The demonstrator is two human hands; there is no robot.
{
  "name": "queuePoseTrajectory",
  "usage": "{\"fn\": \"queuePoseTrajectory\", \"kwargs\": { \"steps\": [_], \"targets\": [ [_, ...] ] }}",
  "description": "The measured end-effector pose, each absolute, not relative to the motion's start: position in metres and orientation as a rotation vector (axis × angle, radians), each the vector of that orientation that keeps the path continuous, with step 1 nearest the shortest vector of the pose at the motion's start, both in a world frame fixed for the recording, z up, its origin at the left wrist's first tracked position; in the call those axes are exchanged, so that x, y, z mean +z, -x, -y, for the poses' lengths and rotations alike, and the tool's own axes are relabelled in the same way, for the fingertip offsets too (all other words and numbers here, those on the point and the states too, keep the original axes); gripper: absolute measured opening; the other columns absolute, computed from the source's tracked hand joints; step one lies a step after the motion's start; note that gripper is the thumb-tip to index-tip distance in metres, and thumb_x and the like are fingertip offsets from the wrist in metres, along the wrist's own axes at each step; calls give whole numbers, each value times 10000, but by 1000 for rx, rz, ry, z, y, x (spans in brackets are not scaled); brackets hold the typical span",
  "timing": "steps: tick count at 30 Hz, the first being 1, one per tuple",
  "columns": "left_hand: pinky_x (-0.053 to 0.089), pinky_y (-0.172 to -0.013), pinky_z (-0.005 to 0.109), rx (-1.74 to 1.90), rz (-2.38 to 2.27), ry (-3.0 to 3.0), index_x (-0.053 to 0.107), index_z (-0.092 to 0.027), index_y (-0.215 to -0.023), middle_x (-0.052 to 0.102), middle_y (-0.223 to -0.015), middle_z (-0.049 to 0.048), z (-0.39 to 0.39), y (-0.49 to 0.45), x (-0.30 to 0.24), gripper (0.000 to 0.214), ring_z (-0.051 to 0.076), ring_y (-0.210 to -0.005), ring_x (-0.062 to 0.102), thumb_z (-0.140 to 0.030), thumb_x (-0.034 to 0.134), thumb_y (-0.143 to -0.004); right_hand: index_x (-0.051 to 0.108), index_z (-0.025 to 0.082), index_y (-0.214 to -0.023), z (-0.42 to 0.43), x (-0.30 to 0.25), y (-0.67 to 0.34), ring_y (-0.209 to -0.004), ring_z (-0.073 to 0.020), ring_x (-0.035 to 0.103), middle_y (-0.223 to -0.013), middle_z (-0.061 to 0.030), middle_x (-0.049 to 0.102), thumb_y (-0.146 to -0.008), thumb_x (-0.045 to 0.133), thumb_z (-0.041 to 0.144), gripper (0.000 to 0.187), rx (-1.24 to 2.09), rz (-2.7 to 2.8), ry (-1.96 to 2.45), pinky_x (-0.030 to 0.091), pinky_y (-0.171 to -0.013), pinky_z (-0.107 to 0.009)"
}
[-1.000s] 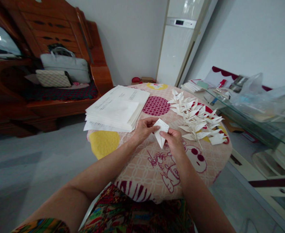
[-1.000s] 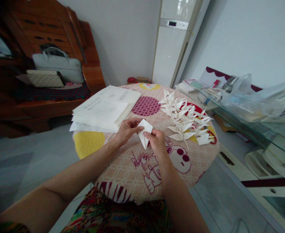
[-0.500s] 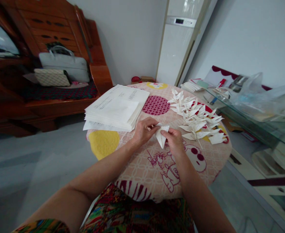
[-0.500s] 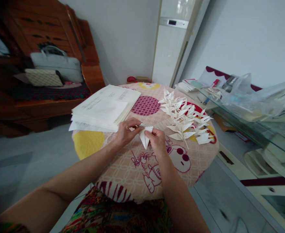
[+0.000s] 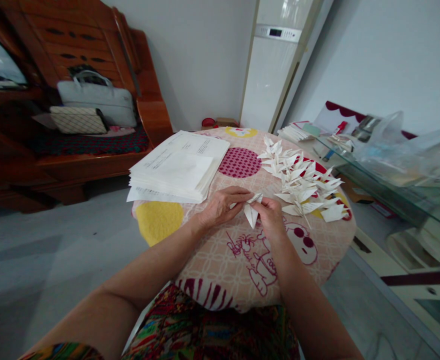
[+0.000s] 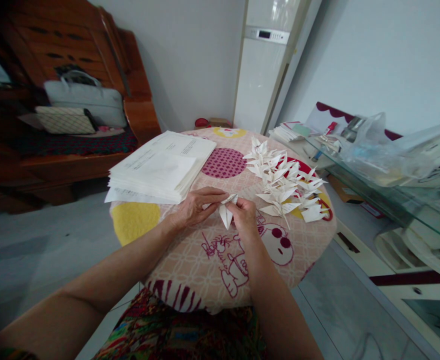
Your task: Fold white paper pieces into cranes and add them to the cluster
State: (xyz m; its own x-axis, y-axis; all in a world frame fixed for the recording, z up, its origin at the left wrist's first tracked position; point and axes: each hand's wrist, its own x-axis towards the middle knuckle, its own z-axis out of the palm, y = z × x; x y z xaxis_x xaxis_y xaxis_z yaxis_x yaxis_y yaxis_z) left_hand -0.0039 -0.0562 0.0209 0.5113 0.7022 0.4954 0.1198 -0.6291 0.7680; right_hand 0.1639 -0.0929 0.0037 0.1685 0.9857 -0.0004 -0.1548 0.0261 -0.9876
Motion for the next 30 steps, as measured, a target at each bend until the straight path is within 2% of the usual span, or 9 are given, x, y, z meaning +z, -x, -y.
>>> {"fn": "queuePoseTrajectory", "kwargs": {
  "steps": [3, 5, 8, 12, 15, 18, 21, 30],
  "targets": [
    [474, -1007, 369, 1058, -636, -1992, 785, -236, -1084, 728, -1157, 106, 57, 5, 25, 269, 252, -1088, 659, -297, 700, -837, 674, 180, -601, 94, 5, -164, -513, -111, 449, -547, 33, 576, -625, 774, 396, 240, 1136, 1018, 1160, 338, -507, -245],
    [482, -961, 337, 1068, -650, -1929, 802, -217, -1004, 742, -1091, 108, 55, 3, 24, 224, 238, -1035, 668, -339, 694, -851, 686, 176, -626, 94, 4, -165, -533, -113, 458, -563, 33, 579, -650, 766, 394, 233, 1131, 1061, 1151, 340, -520, -243],
    [493, -799, 285, 1115, -725, -1804, 796, -173, -819, 747, -906, 99, 50, -3, 17, 222, 194, -847, 670, -372, 699, -841, 676, 174, -622, 93, 1, -165, -535, -109, 442, -556, 41, 551, -673, 759, 388, 235, 1138, 1119, 1150, 333, -524, -240],
    [436, -608, 242, 1131, -803, -1503, 717, -139, -672, 679, -679, 40, 44, -11, 8, 215, 124, -611, 572, -337, 793, -703, 616, 180, -568, 91, -5, -166, -522, -104, 420, -535, 49, 510, -696, 746, 386, 275, 1103, 1210, 1179, 326, -517, -237],
    [409, -573, 222, 1108, -774, -1328, 693, -134, -712, 647, -662, 10, 43, -13, 6, 259, 98, -575, 533, -334, 833, -628, 609, 185, -584, 89, -9, -167, -528, -108, 428, -543, 51, 506, -723, 728, 394, 278, 1078, 1268, 1176, 345, -521, -236],
    [393, -561, 214, 1030, -774, -1350, 711, -125, -786, 642, -679, 12, 44, -11, 8, 302, 93, -583, 524, -392, 801, -675, 613, 185, -606, 89, -11, -168, -542, -110, 433, -564, 48, 512, -741, 717, 408, 281, 1057, 1297, 1175, 355, -529, -233],
    [378, -548, 215, 1001, -811, -1471, 705, -118, -759, 612, -643, 9, 44, -10, 10, 323, 92, -573, 503, -437, 747, -739, 614, 183, -607, 89, -10, -169, -545, -107, 433, -578, 43, 522, -750, 718, 420, 296, 1025, 1311, 1184, 357, -528, -231],
    [377, -554, 219, 1089, -931, -1606, 688, -124, -755, 604, -634, -1, 53, -13, 16, 306, 98, -573, 499, -425, 742, -766, 701, 190, -730, 93, -7, -167, -474, -114, 457, -547, 37, 557, -782, 709, 427, 243, 1085, 1257, 1164, 366, -460, -234]
  ]
}}
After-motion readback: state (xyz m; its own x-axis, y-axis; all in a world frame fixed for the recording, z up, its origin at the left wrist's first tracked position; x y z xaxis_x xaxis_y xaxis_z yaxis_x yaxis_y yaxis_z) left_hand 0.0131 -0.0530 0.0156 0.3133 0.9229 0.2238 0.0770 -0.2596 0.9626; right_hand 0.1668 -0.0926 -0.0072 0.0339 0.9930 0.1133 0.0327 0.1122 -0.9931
